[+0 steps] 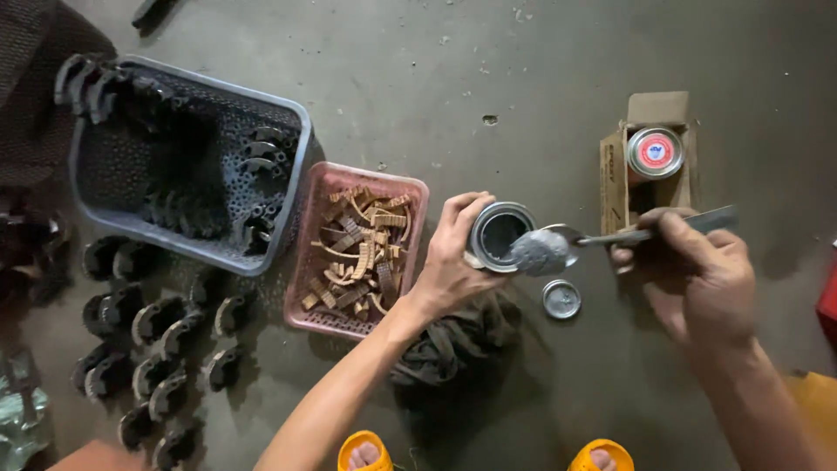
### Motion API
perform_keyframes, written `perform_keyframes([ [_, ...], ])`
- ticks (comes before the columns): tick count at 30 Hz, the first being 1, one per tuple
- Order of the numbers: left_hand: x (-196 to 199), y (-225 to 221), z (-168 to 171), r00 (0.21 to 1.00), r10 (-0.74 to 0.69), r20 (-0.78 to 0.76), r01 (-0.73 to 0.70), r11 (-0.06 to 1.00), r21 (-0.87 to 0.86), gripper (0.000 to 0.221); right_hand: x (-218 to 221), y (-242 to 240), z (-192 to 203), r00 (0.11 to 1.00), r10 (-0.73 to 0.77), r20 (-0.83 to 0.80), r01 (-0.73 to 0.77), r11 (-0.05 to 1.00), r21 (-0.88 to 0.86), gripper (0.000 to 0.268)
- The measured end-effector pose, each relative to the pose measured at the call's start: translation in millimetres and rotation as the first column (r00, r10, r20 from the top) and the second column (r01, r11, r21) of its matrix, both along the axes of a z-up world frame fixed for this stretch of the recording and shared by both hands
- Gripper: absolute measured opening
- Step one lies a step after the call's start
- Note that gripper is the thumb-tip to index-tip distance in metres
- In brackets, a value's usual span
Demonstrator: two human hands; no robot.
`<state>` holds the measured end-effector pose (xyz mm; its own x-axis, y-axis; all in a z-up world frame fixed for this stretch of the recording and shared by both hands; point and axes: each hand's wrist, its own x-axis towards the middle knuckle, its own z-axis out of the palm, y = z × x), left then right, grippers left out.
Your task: Cleaning a metal cup and then mixing two components from separate cans into a smaller container using a spoon.
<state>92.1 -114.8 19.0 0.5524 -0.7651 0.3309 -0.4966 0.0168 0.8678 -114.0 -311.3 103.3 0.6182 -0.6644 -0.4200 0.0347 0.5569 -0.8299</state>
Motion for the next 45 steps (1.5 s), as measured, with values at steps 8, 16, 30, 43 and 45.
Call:
perform_keyframes([
  [8,24,-34,-38,1.0,0.013,-0.01,-0.013,0.998,0.057,0.091,5,-25,-9,0.991,-0.057,0.121,0.064,0.996,-0.054,0.026],
  [16,81,-83,-116,0.975,0.16,-0.156,-0.12,0.964,0.237,0.087,27,-19,-25,0.996,-0.039,0.085,0.043,0.998,-0.048,0.024],
  [30,39,-27,66,0.903,-0.356,0.241,0.314,0.929,0.198,0.04,82,40,11,0.954,0.176,-0.243,-0.299,0.619,-0.726,0.013],
  [43,18,8,27,0.974,-0.072,0.214,0.054,0.994,0.092,0.013,49,56,-65,0.902,0.129,-0.411,-0.431,0.309,-0.848,0.026],
  [45,14,13,23,0.976,-0.064,0.209,0.052,0.997,0.062,0.012,33,63,-97,0.87,0.061,-0.49,-0.489,0.248,-0.837,0.032],
])
